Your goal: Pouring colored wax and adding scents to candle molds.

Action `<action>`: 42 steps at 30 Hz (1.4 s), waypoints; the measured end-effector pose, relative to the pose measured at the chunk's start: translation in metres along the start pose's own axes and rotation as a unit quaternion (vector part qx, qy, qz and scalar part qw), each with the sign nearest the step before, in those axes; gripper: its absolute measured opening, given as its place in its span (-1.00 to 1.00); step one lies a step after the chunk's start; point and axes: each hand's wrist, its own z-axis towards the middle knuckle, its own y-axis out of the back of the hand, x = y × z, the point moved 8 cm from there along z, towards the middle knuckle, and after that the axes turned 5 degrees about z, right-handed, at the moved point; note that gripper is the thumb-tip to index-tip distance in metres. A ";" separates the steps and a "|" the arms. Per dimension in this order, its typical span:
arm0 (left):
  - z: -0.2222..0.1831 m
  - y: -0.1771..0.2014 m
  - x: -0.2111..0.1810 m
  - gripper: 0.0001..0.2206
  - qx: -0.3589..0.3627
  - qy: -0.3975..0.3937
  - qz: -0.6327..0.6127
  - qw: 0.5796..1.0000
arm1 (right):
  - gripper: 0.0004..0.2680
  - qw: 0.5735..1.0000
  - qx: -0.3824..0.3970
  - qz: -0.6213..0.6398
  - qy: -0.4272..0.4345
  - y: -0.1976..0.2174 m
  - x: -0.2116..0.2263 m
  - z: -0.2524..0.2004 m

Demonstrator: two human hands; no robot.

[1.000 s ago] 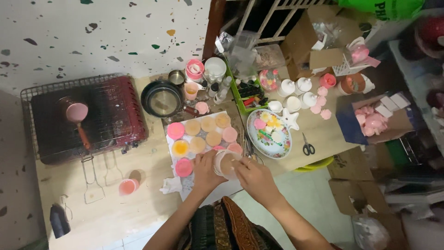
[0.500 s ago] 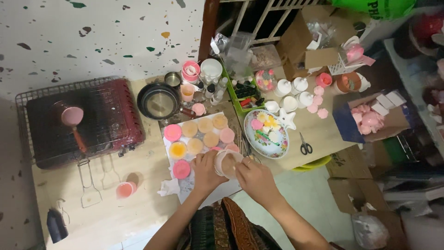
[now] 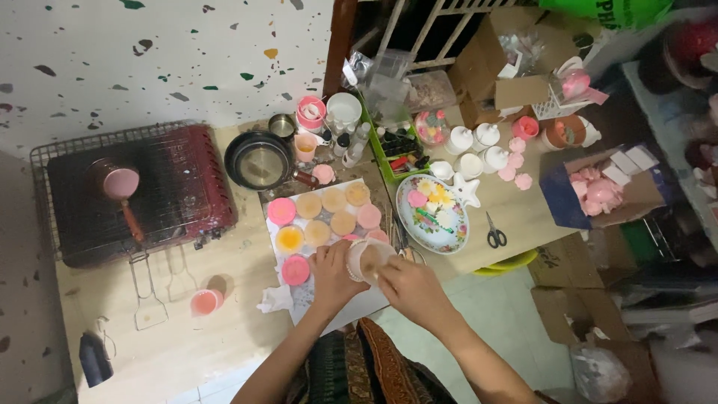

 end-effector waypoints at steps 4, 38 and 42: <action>-0.002 -0.004 0.005 -0.10 0.010 0.008 0.020 1.000 | -0.92 1.000 -0.003 0.012 -0.009 0.001 0.001 0.001; -0.009 0.015 0.004 -0.07 -0.042 0.010 0.043 0.998 | -0.90 0.999 -0.004 -0.006 -0.036 -0.004 0.002 0.002; -0.009 0.013 0.005 -0.07 -0.035 0.007 0.034 0.999 | -0.89 0.999 0.005 0.025 -0.043 -0.005 0.003 0.004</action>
